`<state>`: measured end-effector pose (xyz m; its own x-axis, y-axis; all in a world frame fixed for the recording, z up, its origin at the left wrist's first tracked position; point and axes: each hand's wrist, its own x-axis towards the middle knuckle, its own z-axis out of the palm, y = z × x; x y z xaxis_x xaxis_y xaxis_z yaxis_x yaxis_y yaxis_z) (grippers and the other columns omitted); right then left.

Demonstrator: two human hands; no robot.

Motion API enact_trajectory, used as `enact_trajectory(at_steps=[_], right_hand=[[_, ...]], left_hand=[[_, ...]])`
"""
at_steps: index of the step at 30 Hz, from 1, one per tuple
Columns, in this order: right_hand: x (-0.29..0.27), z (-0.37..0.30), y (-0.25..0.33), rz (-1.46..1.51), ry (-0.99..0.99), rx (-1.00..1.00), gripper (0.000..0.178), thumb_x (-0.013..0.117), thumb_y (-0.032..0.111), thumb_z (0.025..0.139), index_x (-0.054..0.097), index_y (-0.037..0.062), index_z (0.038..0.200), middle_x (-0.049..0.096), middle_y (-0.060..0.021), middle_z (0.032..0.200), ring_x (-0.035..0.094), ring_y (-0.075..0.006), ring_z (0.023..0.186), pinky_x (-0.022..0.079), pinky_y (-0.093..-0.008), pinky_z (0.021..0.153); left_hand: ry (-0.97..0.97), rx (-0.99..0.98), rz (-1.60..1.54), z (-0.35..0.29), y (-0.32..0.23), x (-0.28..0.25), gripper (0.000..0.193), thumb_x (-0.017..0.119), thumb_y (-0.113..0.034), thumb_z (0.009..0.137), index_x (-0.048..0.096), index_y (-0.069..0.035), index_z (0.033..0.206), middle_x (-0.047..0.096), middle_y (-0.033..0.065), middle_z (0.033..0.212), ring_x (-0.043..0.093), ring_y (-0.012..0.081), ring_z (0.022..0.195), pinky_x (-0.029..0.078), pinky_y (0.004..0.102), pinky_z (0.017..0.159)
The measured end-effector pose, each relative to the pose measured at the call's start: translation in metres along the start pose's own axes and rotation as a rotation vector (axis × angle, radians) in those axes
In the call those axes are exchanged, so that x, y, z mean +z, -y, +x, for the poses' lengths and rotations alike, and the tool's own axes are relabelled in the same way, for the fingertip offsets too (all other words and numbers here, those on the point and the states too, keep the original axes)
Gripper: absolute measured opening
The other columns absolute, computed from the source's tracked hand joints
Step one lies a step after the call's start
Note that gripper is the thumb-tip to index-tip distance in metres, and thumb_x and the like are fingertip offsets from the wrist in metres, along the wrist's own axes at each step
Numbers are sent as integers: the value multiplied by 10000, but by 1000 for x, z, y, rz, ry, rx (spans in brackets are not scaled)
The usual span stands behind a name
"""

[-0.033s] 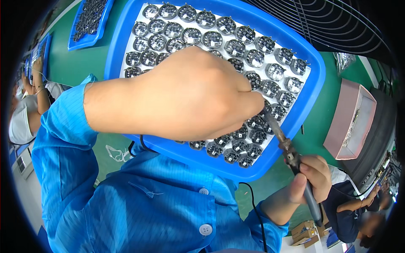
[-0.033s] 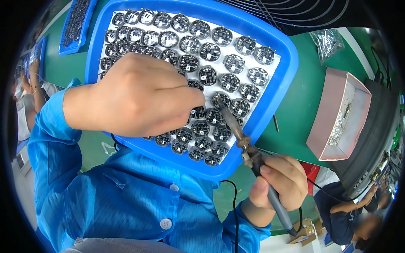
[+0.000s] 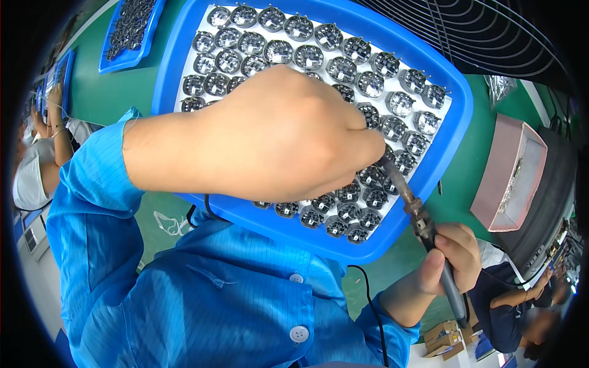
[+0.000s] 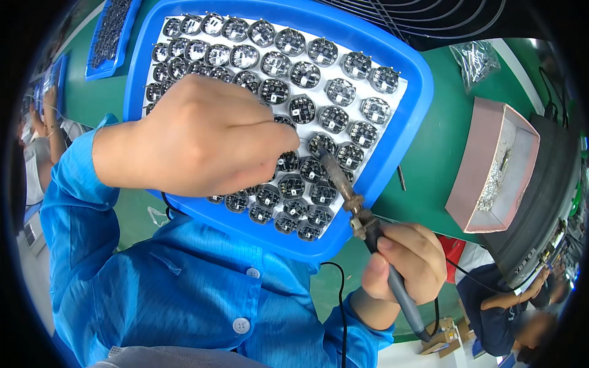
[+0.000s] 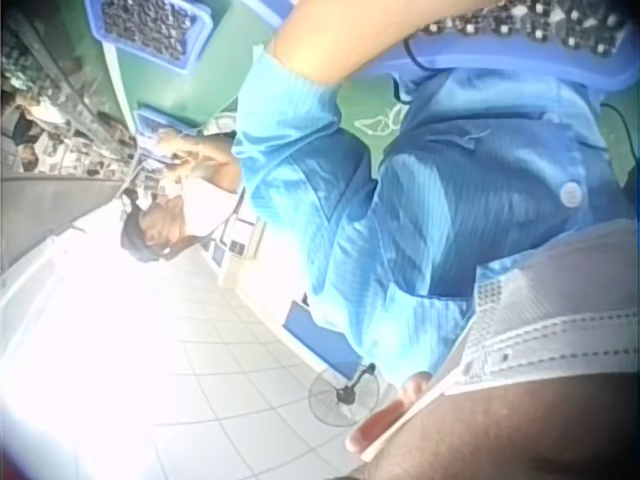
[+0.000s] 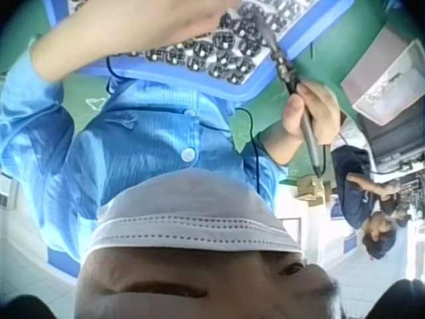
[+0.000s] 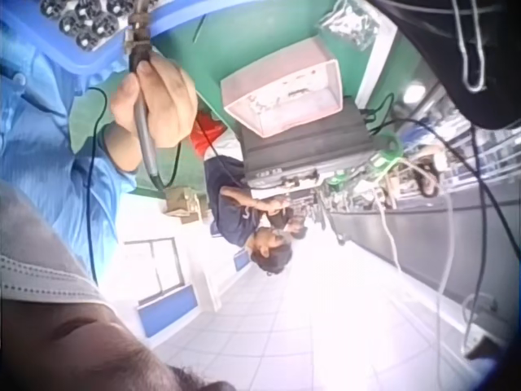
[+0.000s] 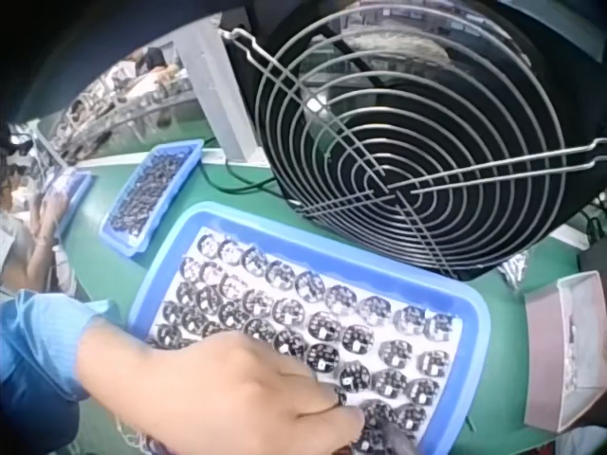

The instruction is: Soldering electronic components onto individual circular circuit boards organized in a tray.

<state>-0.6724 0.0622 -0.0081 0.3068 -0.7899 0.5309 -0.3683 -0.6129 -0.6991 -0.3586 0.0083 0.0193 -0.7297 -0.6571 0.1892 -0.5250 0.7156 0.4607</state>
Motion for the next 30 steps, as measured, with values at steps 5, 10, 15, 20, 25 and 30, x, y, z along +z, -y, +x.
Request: enact_trajectory(at_steps=[5,10,15,20,25,30], right_hand=[[6,-1,-6,8,-15,-23,299,759,227,897,623,-36,849,684,-201,751,640,-274,560,536,-338,517],[7,-2,-5,10,4,-20,291,761,221,891,630,-36,854,686,-199,751,645,-278,566,541,-342,522],[8,-4,-8,-6,-15,-20,286,765,218,883,636,-36,853,689,-200,753,646,-280,569,542,-343,526],[8,-4,-8,-2,-6,-2,281,768,208,880,638,-39,845,689,-203,753,648,-282,571,541,-346,524],[9,-2,-8,20,2,-12,275,768,201,878,640,-39,835,688,-205,750,648,-287,574,542,-349,524],[10,-1,-7,-1,-3,-15,273,773,196,870,644,-42,833,691,-207,754,650,-289,579,548,-349,533]], left_hand=[[-124,4,43,4,1,7,266,759,-28,707,688,-56,962,570,47,658,609,232,562,468,363,459],[-138,-11,58,4,5,8,256,756,-15,711,688,-50,955,579,50,646,614,235,555,485,359,467],[-134,-1,55,3,4,8,240,750,-6,712,686,-50,939,599,54,655,633,236,569,496,355,474],[-90,-20,46,2,3,6,236,751,-5,711,686,-51,933,612,58,666,638,240,576,502,356,484],[-69,-35,44,2,2,7,233,758,-23,713,687,-53,933,628,58,683,647,243,598,514,362,507],[-32,-38,43,1,3,7,247,767,-49,715,688,-57,948,628,57,689,649,244,609,515,369,515]])
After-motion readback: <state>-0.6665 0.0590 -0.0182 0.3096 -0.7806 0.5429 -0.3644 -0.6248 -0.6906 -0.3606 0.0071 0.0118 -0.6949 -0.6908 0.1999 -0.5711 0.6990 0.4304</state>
